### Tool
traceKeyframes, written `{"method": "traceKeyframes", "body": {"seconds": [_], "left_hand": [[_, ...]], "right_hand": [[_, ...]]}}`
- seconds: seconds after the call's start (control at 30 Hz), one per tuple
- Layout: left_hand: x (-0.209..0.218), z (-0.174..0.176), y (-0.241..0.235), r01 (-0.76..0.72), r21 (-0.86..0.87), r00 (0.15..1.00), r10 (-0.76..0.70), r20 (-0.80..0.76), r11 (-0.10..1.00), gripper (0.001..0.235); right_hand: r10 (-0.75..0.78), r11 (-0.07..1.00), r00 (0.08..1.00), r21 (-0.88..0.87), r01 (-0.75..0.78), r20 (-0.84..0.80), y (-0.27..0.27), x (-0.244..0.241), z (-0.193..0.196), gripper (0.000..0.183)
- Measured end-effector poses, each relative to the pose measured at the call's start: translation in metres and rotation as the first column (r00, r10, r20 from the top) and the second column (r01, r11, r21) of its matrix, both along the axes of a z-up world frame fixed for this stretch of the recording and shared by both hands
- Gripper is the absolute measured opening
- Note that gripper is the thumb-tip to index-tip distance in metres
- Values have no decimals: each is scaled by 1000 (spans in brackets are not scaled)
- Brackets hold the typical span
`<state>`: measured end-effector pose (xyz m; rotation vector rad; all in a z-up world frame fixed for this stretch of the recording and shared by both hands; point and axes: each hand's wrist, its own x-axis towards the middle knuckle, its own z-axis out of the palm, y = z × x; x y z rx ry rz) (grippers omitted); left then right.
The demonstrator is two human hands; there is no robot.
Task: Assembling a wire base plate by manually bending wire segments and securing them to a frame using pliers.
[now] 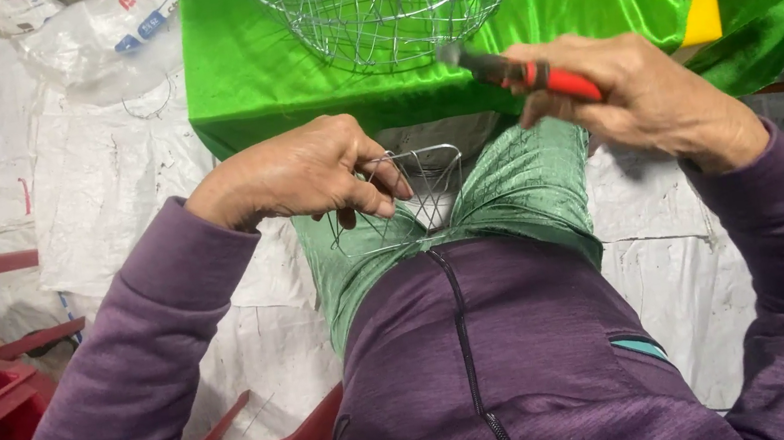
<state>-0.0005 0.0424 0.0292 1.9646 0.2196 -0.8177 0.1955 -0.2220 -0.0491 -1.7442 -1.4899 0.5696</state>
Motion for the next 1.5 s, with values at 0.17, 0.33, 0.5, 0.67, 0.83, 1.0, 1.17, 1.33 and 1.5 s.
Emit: {"method": "traceKeyframes", "body": {"seconds": [0.17,0.33,0.5,0.67,0.83,1.0,1.17,1.33,1.5], "left_hand": [[5,13,-10,113,237,985,-78,-152,965,26],[12,28,-20,214,375,969,-146,-201,902,23],[15,24,-21,308,395,946,-233,-226,866,17],[17,24,-22,301,394,947,-225,-228,868,23],[19,18,-23,362,445,930,-287,-229,819,18],[19,6,-23,405,523,911,-382,-158,750,15],[19,2,-23,420,545,899,-417,-137,726,15],[16,-6,-22,396,578,895,-442,-67,713,18],[17,-1,-23,383,585,892,-452,-32,715,22]], "right_hand": [[30,997,821,44,-67,570,1,-21,28,73],[-72,996,512,93,-15,856,8,-35,50,64],[-66,994,578,102,-30,813,9,-35,51,65],[-51,995,544,88,-41,838,10,-35,46,65],[-36,996,536,72,-47,844,9,-34,44,63],[-26,997,557,64,-50,830,8,-36,50,61],[-14,999,526,32,-25,851,2,-35,48,59],[6,1000,483,-4,-6,876,-3,-37,49,71],[3,999,385,-16,33,923,-9,-36,48,65]]}}
